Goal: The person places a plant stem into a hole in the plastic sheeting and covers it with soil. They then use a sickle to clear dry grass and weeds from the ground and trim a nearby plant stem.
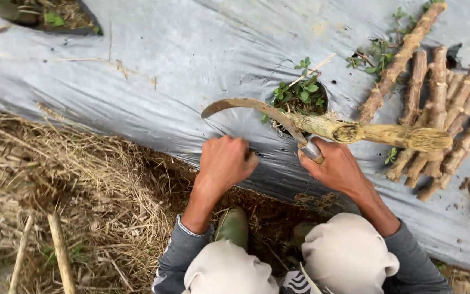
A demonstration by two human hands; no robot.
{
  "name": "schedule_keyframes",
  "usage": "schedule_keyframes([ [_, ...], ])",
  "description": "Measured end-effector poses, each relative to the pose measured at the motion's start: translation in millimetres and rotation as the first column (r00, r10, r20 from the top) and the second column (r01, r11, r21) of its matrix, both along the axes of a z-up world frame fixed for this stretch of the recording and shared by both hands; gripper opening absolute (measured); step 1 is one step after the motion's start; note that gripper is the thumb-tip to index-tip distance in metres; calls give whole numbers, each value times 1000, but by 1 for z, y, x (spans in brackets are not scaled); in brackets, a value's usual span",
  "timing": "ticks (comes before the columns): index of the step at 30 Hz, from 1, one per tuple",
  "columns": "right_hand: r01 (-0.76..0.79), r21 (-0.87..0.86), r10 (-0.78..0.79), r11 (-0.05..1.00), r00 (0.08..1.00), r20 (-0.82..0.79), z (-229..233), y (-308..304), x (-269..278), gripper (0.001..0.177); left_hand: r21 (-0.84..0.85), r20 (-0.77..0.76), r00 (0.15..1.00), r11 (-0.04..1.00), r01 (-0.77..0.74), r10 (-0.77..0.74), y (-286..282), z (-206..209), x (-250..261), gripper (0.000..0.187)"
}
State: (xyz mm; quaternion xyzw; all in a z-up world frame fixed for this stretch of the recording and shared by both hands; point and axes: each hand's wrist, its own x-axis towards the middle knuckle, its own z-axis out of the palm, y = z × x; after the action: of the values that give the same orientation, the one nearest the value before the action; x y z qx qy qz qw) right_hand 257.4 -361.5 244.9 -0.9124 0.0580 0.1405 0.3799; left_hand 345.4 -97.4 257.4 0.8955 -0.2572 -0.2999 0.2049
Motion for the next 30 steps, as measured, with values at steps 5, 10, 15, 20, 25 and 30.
schedule_keyframes([
  [5,92,-74,-100,993,987,-125,24,16,-3,36,88,51,988,986,142,-147,-6,2,4,34],
  [10,67,-87,-82,994,978,-190,-20,-10,-18,64,124,27,933,927,353,-359,-17,13,23,31],
  [15,34,-75,-50,997,972,-229,-48,-9,-24,74,180,-95,860,841,511,-502,-35,21,35,31],
  [20,-21,15,22,1000,996,-91,-12,-2,-4,52,252,-99,851,815,522,-515,-47,20,31,34],
  [25,-11,56,3,998,991,136,-3,4,-20,37,254,-5,884,855,453,-467,-44,24,17,33],
  [30,36,112,-65,993,962,265,13,13,-61,27,270,179,902,901,339,-393,-25,12,-18,31],
])
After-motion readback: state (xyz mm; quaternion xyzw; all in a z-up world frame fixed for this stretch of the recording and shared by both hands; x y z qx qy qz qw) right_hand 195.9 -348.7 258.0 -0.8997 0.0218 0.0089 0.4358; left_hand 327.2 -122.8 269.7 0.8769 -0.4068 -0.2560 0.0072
